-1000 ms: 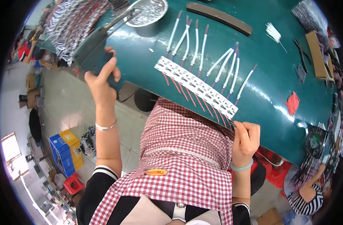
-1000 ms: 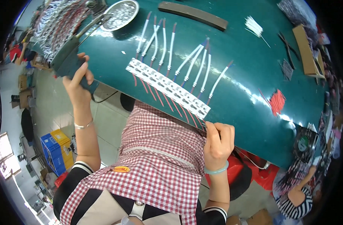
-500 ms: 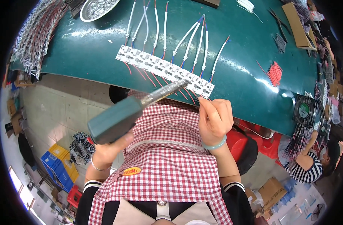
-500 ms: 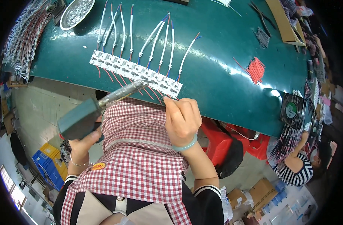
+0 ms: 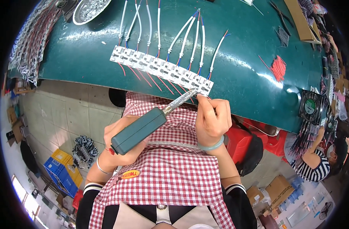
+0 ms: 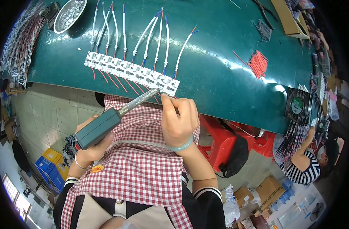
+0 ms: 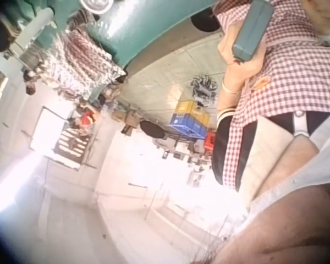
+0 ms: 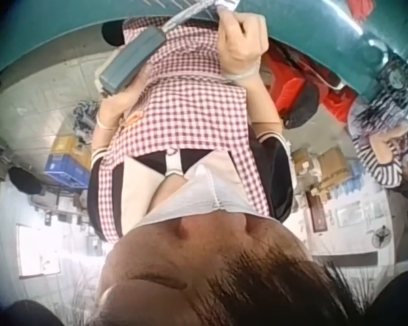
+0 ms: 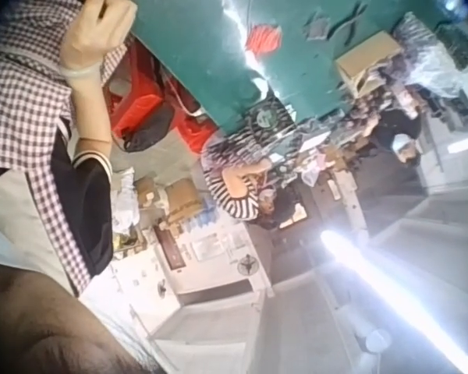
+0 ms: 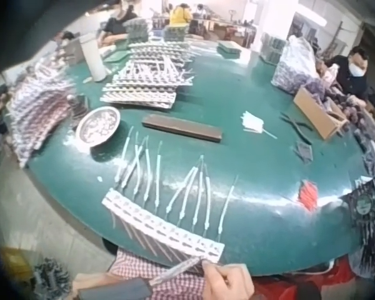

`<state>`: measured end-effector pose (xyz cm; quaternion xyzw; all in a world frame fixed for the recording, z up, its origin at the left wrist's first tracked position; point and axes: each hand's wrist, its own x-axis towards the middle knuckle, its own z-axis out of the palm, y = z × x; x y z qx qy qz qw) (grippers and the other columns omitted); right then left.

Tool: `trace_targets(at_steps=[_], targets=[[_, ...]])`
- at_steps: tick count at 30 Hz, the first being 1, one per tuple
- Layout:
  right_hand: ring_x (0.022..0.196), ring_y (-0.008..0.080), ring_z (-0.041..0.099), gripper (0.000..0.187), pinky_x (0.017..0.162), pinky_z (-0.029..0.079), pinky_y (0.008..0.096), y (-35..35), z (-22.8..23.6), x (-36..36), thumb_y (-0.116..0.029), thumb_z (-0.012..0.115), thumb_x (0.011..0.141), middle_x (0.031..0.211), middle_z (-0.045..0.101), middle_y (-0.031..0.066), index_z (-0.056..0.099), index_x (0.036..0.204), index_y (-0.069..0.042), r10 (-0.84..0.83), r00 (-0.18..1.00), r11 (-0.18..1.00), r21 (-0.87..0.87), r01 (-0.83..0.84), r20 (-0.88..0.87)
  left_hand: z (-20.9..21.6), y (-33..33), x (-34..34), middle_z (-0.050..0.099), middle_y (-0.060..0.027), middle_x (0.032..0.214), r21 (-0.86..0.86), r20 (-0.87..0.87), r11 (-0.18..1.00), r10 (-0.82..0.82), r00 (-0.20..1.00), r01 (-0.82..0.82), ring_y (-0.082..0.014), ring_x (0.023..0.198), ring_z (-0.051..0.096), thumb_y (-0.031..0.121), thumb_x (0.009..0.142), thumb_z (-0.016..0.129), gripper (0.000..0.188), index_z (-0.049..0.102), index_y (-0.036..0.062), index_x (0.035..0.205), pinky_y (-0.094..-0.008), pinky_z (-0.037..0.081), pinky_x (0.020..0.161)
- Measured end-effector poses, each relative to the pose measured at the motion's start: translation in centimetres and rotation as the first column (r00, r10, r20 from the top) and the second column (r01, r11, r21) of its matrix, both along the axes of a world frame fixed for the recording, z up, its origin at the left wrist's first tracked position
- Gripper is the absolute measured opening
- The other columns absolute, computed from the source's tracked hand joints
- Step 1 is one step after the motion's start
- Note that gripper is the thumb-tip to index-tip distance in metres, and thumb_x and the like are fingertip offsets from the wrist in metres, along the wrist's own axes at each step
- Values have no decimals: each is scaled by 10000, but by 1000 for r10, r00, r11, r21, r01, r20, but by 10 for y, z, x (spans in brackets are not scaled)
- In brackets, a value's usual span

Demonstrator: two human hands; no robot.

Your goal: The person solders individual electrical wires onto circular circuit boards mounted on a metal strip. This is done using a soldering iron and solder wire.

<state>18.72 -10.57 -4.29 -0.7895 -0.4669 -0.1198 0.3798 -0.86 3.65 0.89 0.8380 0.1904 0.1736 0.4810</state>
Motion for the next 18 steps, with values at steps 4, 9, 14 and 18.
trace_targets(at_steps=[4, 9, 14, 18], targets=[[681, 218, 591, 324, 584, 485, 304, 0, 0, -2, 142, 751, 655, 756, 586, 74, 740, 935, -21, -25, 1000, 999, 24, 25, 1, 1, 0, 1, 684, -167, 928, -80, -34, 996, 43, 998, -46, -286, 796, 708, -54, 649, 730, 267, 679, -62, 910, -337, 571, 717], [724, 232, 609, 342, 606, 487, 327, -4, -5, -1, 80, 699, 644, 812, 610, 76, 737, 973, -4, -2, 1000, 999, 40, 1, 18, 2, -1, 1, 684, -164, 924, -62, -41, 997, 42, 998, -44, -283, 791, 706, -51, 650, 735, 262, 680, -63, 906, -335, 571, 711], [712, 226, 605, 319, 603, 484, 322, -4, -7, -1, 80, 722, 652, 784, 603, 70, 743, 959, -7, -14, 1000, 998, 60, 13, 18, -1, 1, 0, 686, -166, 928, -34, -27, 999, 11, 1000, -12, -285, 794, 705, -56, 647, 730, 271, 676, -60, 913, -336, 568, 721], [699, 222, 600, 294, 593, 481, 319, -3, -7, -1, 84, 745, 662, 774, 596, 67, 742, 942, -5, -31, 999, 997, 66, 30, 20, -2, 1, 0, 690, -166, 931, -50, -17, 999, 11, 1000, -12, -289, 801, 705, -60, 632, 719, 295, 665, -62, 922, -340, 564, 735]])
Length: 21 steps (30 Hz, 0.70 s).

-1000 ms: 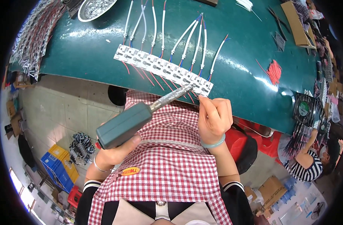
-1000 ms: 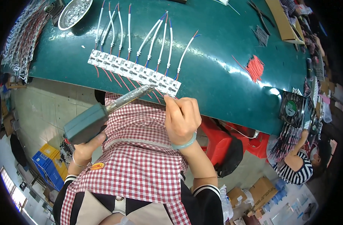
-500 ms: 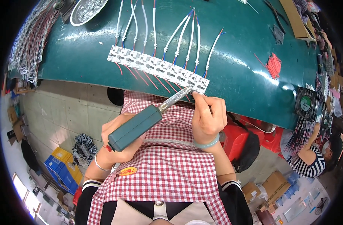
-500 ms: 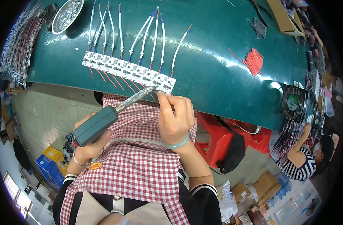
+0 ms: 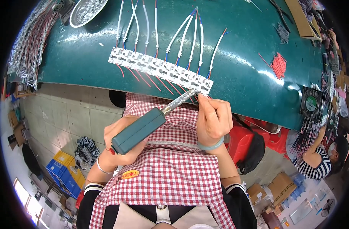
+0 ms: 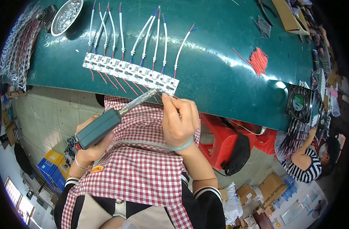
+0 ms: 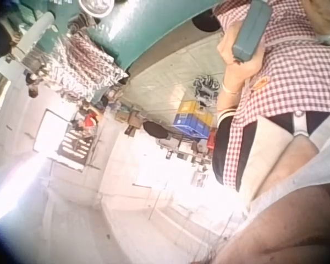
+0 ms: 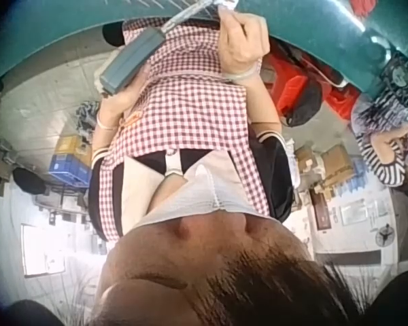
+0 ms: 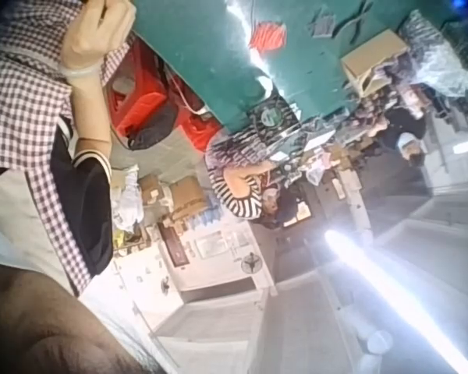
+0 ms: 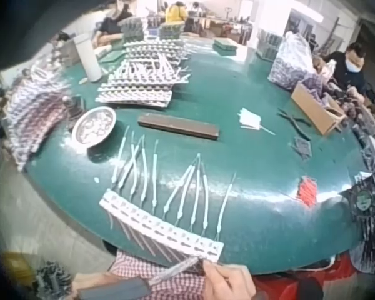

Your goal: The person solders individual electrical wires onto circular circuit boards mounted on a metal strip. This is done using a soldering iron and solder wire.

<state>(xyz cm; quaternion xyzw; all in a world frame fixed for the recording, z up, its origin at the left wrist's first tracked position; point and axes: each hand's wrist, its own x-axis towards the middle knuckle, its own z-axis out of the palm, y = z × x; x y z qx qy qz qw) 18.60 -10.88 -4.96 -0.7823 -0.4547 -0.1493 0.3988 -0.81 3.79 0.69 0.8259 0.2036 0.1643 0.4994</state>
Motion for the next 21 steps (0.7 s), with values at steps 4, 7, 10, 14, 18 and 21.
trace_targets(at_steps=[4, 7, 10, 14, 18, 21], targets=[[677, 219, 592, 271, 573, 475, 313, 1, -2, 0, 92, 760, 666, 761, 587, 67, 736, 921, 1, -12, 1000, 999, 42, 12, 7, -1, 3, 1, 693, -166, 928, -12, 10, 1000, -26, 1000, 26, -289, 804, 705, -67, 618, 702, 317, 654, -61, 932, -340, 560, 739], [671, 219, 589, 269, 568, 473, 310, 2, -1, 0, 98, 758, 668, 757, 583, 68, 733, 919, 5, -7, 1000, 999, 44, 7, 12, 0, 5, 2, 693, -166, 918, -12, 5, 999, -36, 999, 36, -287, 794, 704, -66, 614, 698, 318, 652, -61, 929, -335, 558, 729], [670, 220, 589, 276, 566, 471, 309, 3, 0, 0, 100, 754, 662, 755, 582, 69, 729, 920, 7, -7, 1000, 1000, 30, 7, 11, 1, 6, 4, 692, -164, 899, -28, -13, 999, -36, 999, 35, -282, 770, 699, -61, 608, 698, 315, 648, -59, 920, -330, 553, 707], [670, 223, 589, 284, 562, 468, 310, 3, 3, 0, 97, 745, 649, 756, 585, 74, 725, 917, 4, -8, 1000, 1000, 6, 8, 9, 0, 9, 4, 685, -156, 857, -27, -35, 999, -45, 998, 44, -272, 725, 686, -54, 601, 697, 304, 640, -54, 900, -324, 542, 670], [675, 224, 592, 287, 562, 468, 314, 2, 7, 0, 93, 736, 650, 761, 588, 76, 725, 922, 0, -3, 1000, 1000, -28, 3, -5, 0, 7, 6, 611, -128, 755, -31, -23, 999, 6, 1000, -6, -253, 614, 608, 3, 682, 730, 237, 680, -54, 907, -329, 474, 564], [683, 222, 596, 288, 564, 469, 319, 2, 9, 2, 89, 725, 657, 768, 591, 78, 724, 929, -3, 4, 1000, 999, -51, -5, -18, 1, 8, 7, 606, -125, 746, -25, -22, 1000, 15, 1000, -15, -247, 599, 599, 9, 679, 732, 237, 681, -50, 902, -330, 467, 551]])
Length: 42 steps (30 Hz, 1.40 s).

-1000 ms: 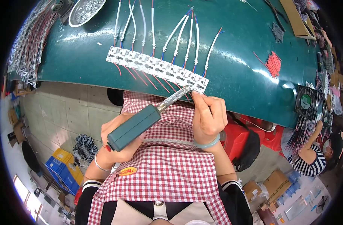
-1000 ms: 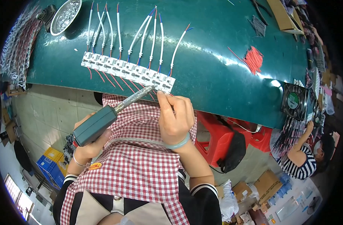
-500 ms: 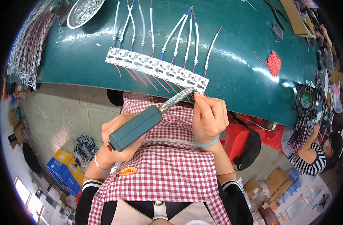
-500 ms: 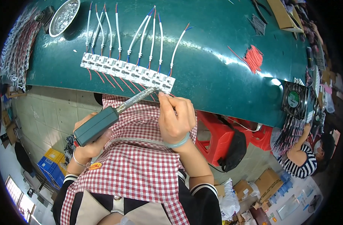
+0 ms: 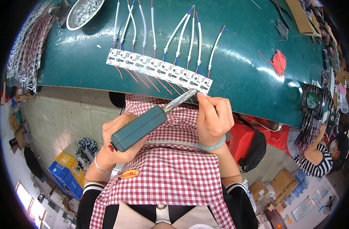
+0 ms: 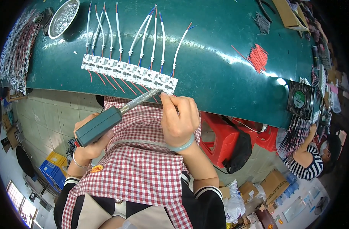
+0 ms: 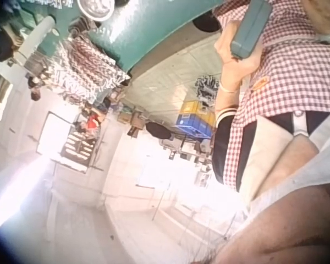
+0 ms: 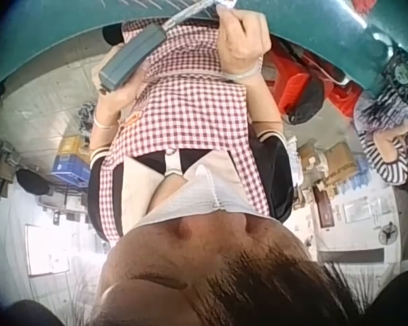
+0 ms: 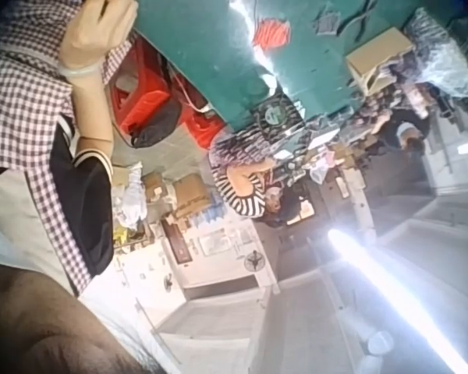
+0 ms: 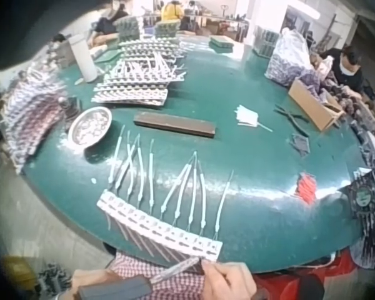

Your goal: The person solders individual electrical wires onto circular circuit boards mounted on a metal strip. This is done using a soldering iron and solder wire.

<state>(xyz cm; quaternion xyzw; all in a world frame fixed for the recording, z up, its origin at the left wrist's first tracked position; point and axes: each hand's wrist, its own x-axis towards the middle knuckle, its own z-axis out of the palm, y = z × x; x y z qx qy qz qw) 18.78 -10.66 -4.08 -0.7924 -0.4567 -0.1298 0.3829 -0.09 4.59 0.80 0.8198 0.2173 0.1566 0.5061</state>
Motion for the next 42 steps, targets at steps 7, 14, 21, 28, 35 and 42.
trace_targets(at_steps=[7, 14, 21, 28, 35, 42], targets=[[690, 219, 596, 288, 569, 470, 320, -1, 2, 1, 86, 711, 659, 778, 600, 78, 724, 931, -6, 7, 1000, 1000, -29, -7, -10, 5, 4, -3, 629, -131, 783, 70, 9, 997, -35, 999, 34, -257, 654, 634, -35, 634, 703, 230, 671, -49, 862, -327, 500, 589], [689, 224, 597, 282, 571, 471, 324, 0, 0, 1, 89, 710, 665, 786, 606, 78, 723, 930, -4, 12, 1000, 1000, 8, -12, -10, 6, 1, -5, 669, -145, 857, 80, -12, 997, -17, 1000, 18, -287, 749, 701, -29, 618, 733, 239, 685, -40, 851, -345, 568, 662], [687, 240, 594, 289, 582, 477, 335, -10, 8, 0, 101, 730, 644, 793, 609, 87, 726, 916, 3, 27, 997, 999, 21, -26, -69, 10, 3, -9, 687, -162, 884, 85, -18, 996, 12, 1000, -10, -294, 770, 707, -24, 649, 737, 249, 689, -51, 892, -346, 572, 692], [681, 245, 587, 298, 581, 485, 321, -14, 38, -4, 133, 743, 661, 785, 610, 94, 723, 948, 52, 89, 996, 996, 21, -89, -9, 2, -3, -26, 691, -172, 893, -21, -32, 984, 178, 984, -178, -299, 757, 704, -24, 650, 738, 271, 689, -56, 914, -354, 571, 700], [638, 215, 557, 252, 534, 432, 319, 15, -1, -4, 90, 760, 681, 727, 562, 57, 719, 914, 1, 61, 998, 997, 48, -60, -16, 6, 4, -20, 646, -146, 848, 42, -13, 997, 63, 998, -62, -252, 710, 629, -24, 699, 715, 251, 674, -42, 947, -323, 493, 669], [639, 210, 552, 257, 534, 432, 315, 17, -1, -6, 86, 761, 676, 728, 562, 56, 723, 915, 1, 54, 999, 998, 33, -54, -7, -1, 2, -16, 634, -146, 795, 36, 47, 997, 73, 996, -74, -280, 684, 638, -20, 679, 718, 242, 667, -56, 913, -346, 519, 690]])
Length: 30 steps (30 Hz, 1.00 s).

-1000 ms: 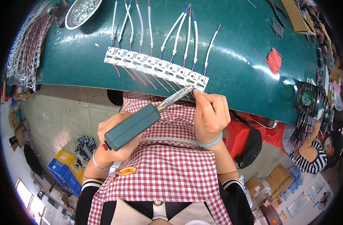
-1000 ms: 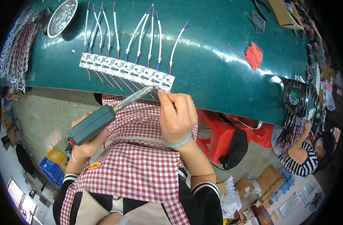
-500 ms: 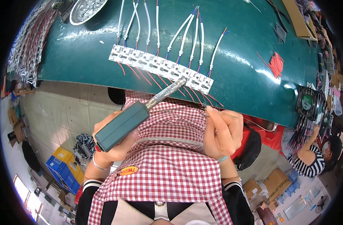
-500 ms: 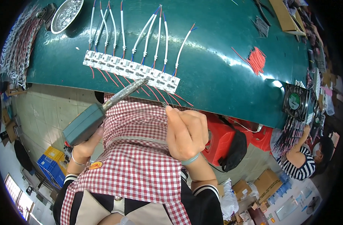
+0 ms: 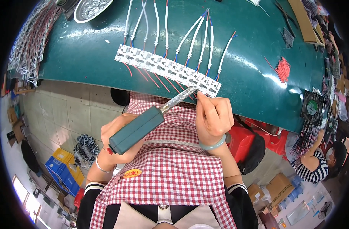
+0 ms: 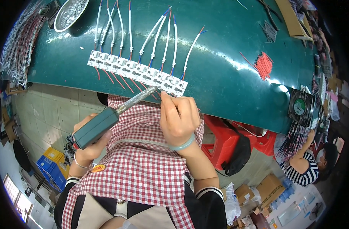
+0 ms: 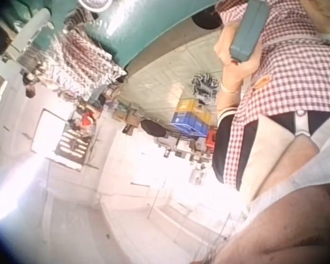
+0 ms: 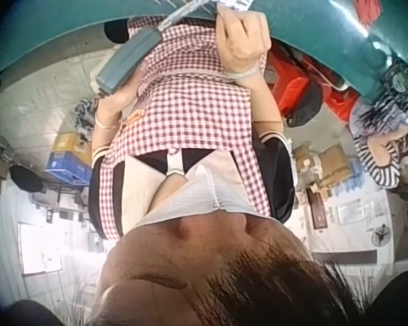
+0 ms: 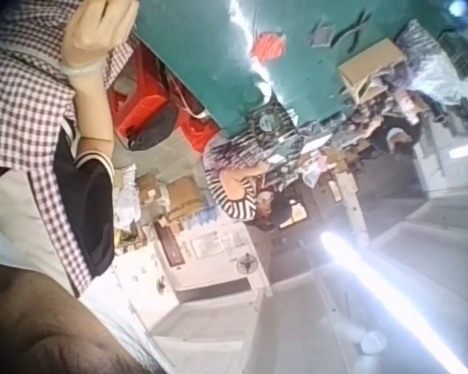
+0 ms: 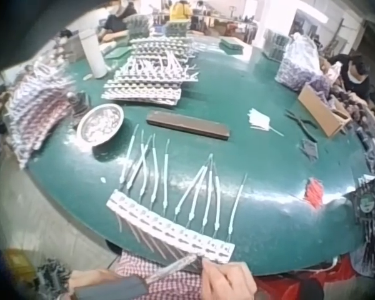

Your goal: The person solders individual electrical wires onto circular circuit boards mounted on a metal strip. This is done using a soldering iron and solder wire.

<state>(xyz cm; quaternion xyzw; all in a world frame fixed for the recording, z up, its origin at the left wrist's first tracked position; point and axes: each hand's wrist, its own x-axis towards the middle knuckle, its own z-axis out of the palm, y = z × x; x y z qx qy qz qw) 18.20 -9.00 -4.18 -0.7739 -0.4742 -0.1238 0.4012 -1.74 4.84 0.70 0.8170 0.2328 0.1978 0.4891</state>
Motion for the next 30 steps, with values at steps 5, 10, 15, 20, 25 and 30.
trace_targets(at_steps=[5, 10, 15, 20, 25, 30], targets=[[639, 207, 548, 263, 529, 426, 314, 0, -2, 1, 87, 755, 675, 721, 552, 53, 726, 922, 2, 5, 1000, 1000, -4, -5, 20, 3, 1, 3, 644, -141, 805, -1, -18, 1000, 3, 1000, -3, -280, 683, 650, -15, 671, 722, 256, 672, -61, 918, -365, 534, 697], [636, 208, 545, 257, 527, 423, 314, 1, 0, 1, 82, 751, 672, 718, 548, 56, 724, 916, 6, 7, 1000, 1000, -9, -7, 12, 3, 2, 5, 644, -138, 804, -8, -24, 1000, -8, 1000, 7, -271, 679, 654, -12, 663, 725, 263, 674, -59, 916, -345, 529, 666], [633, 209, 545, 248, 524, 420, 316, 2, 2, 1, 79, 748, 675, 716, 548, 58, 723, 911, 5, 5, 1000, 1000, -23, -4, 11, 6, 3, 7, 640, -133, 796, 1, -62, 1000, -22, 998, 22, -259, 664, 653, -12, 658, 723, 257, 673, -54, 906, -326, 510, 606], [637, 212, 547, 239, 528, 427, 320, 2, 3, 0, 73, 750, 681, 721, 551, 60, 721, 909, 6, -4, 1000, 999, -45, 4, 11, 6, 2, 6, 626, -128, 773, 51, -23, 999, -2, 1000, 3, -253, 624, 622, -17, 666, 714, 228, 672, -44, 888, -331, 488, 590], [643, 215, 550, 242, 533, 431, 321, 1, 3, 0, 70, 752, 685, 732, 557, 62, 721, 916, 5, -3, 1000, 998, -55, 3, 4, 10, 3, 0, 647, -142, 813, 44, 0, 999, -29, 1000, 29, -266, 675, 649, -27, 638, 710, 238, 680, -40, 874, -330, 522, 629], [654, 221, 553, 248, 548, 435, 332, 0, 3, 1, 74, 753, 681, 737, 559, 61, 720, 918, 6, -10, 1000, 999, -46, 10, 10, 11, 2, -3, 672, -157, 849, 62, -46, 998, -2, 999, 5, -288, 725, 696, -39, 615, 722, 257, 695, -40, 870, -338, 562, 641]])
